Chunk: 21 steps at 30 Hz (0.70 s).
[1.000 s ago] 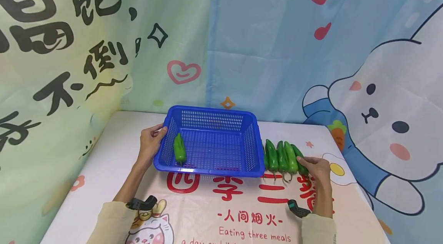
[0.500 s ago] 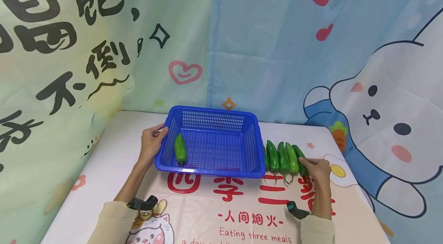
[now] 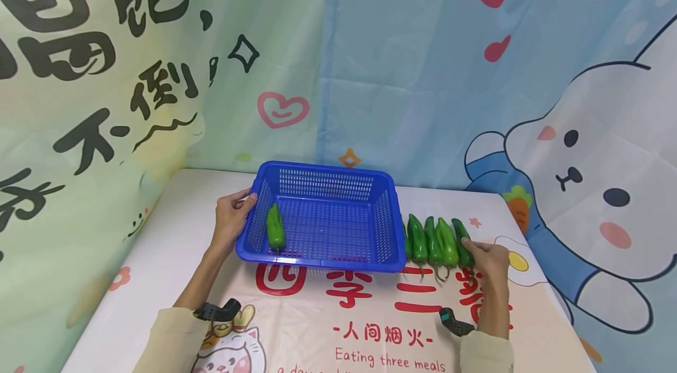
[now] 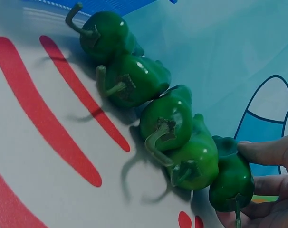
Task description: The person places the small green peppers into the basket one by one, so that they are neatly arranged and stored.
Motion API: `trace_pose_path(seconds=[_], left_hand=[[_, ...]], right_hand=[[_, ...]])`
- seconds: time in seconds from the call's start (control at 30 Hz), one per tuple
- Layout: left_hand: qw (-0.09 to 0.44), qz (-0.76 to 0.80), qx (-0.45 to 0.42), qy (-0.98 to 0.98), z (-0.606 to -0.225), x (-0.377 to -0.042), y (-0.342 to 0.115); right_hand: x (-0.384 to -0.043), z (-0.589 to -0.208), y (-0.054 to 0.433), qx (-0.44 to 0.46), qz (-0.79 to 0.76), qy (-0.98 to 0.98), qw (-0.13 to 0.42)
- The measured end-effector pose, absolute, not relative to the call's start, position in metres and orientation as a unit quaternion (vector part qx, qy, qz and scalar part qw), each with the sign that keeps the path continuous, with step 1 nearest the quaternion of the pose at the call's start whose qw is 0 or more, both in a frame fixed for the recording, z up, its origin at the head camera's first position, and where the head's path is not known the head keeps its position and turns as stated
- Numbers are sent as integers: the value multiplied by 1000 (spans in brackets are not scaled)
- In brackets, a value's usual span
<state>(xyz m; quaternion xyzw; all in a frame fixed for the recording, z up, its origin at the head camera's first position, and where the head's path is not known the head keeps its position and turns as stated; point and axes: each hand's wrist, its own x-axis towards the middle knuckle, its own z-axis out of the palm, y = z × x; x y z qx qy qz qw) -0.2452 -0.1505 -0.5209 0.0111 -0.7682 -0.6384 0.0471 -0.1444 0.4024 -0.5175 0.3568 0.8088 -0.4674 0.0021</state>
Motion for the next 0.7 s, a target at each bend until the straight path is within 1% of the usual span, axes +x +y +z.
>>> trace_pose_path(seconds=[0.13, 0.37, 0.7], left_hand=[[55, -637, 10, -769, -523, -246, -150], [48, -644, 13, -764, -522, -246, -151], [44, -641, 15, -766, -521, -247, -151]], right_hand=[[-146, -515, 402, 364, -470, 804, 5], [-147, -513, 401, 372, -493, 786, -6], [-148, -509, 396, 378, -509, 773, 3]])
